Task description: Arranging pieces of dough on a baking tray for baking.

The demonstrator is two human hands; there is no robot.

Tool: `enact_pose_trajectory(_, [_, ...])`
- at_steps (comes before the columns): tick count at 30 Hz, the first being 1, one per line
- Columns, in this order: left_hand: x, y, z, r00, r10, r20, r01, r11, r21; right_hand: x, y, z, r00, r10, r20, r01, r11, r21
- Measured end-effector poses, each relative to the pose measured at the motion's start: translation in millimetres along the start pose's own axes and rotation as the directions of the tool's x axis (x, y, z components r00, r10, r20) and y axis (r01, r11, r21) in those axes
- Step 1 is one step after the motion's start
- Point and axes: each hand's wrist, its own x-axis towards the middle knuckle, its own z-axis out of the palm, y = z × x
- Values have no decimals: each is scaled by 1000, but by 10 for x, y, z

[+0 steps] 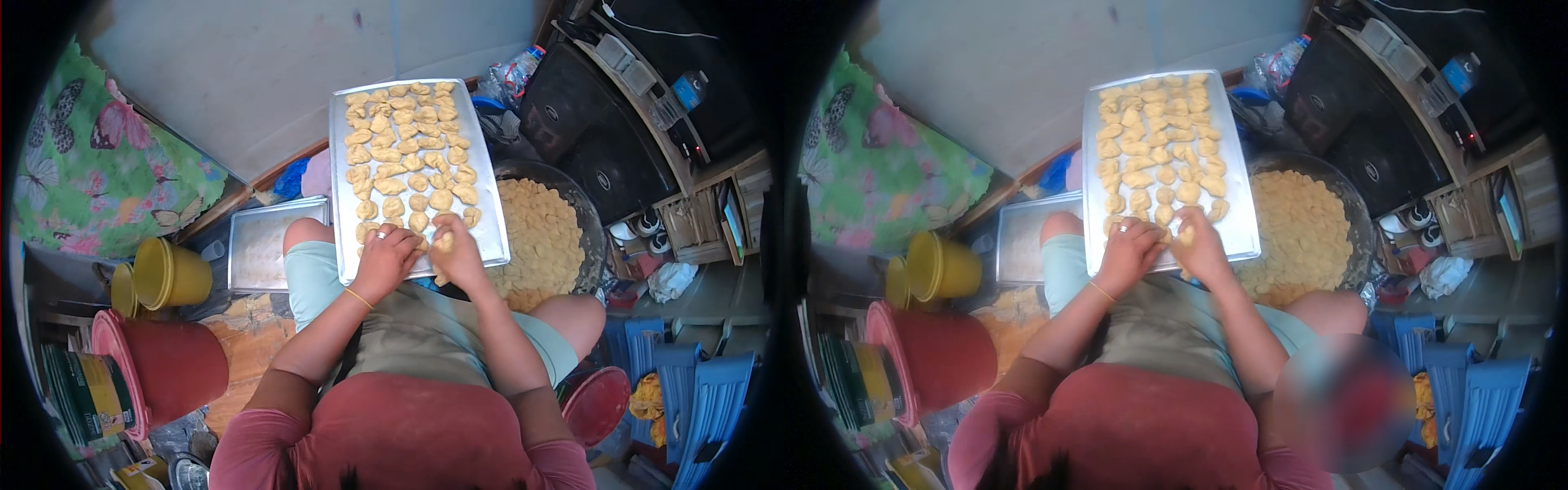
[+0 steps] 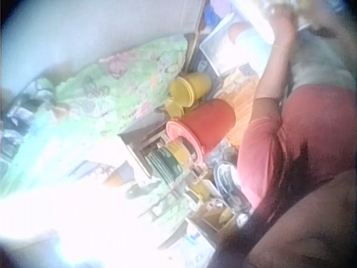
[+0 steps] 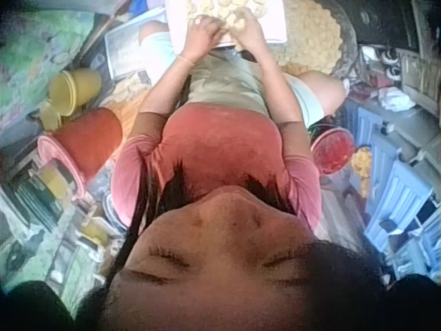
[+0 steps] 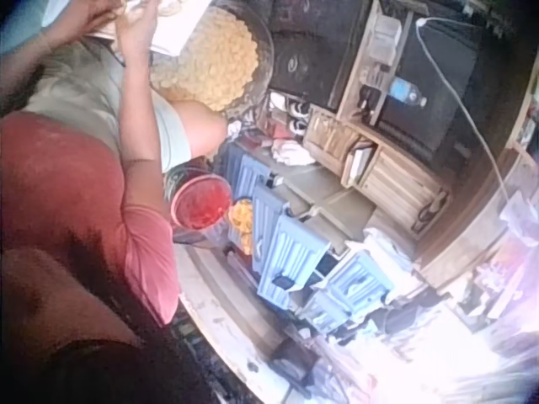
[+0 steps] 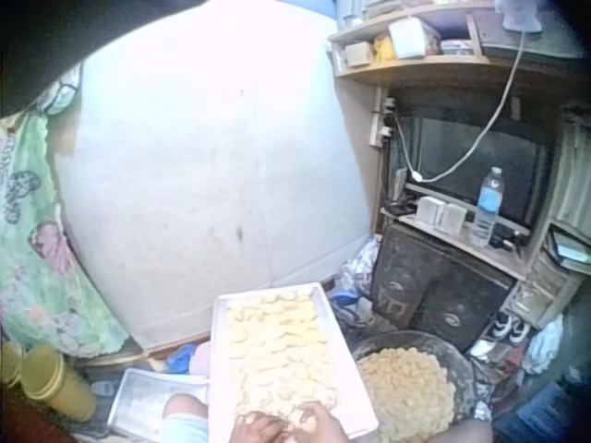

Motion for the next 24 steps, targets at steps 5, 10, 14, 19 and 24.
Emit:
enact_pose_trajectory(5, [53,214,75,994,85,-68,-73,984,162,135,31,-213,938,178,-298,65,752,656])
enact_pose_trajectory(10, [-19,362,141,967,256,2,-256,966,-33,67,98,-368,963,213,-165,-72,793,605])
enact_pose_trajectory(14, [109,275,134,991,13,-133,-33,988,-148,-64,247,-245,981,-168,-97,163,985,-52])
enact_pose_trajectory(19, [240,298,158,989,133,70,-137,989,58,-221,459,-170,866,-334,-371,309,942,-127])
enact_pose_trajectory(24, [284,355,196,977,162,140,-181,973,140,-90,632,-260,814,-149,-562,279,948,153])
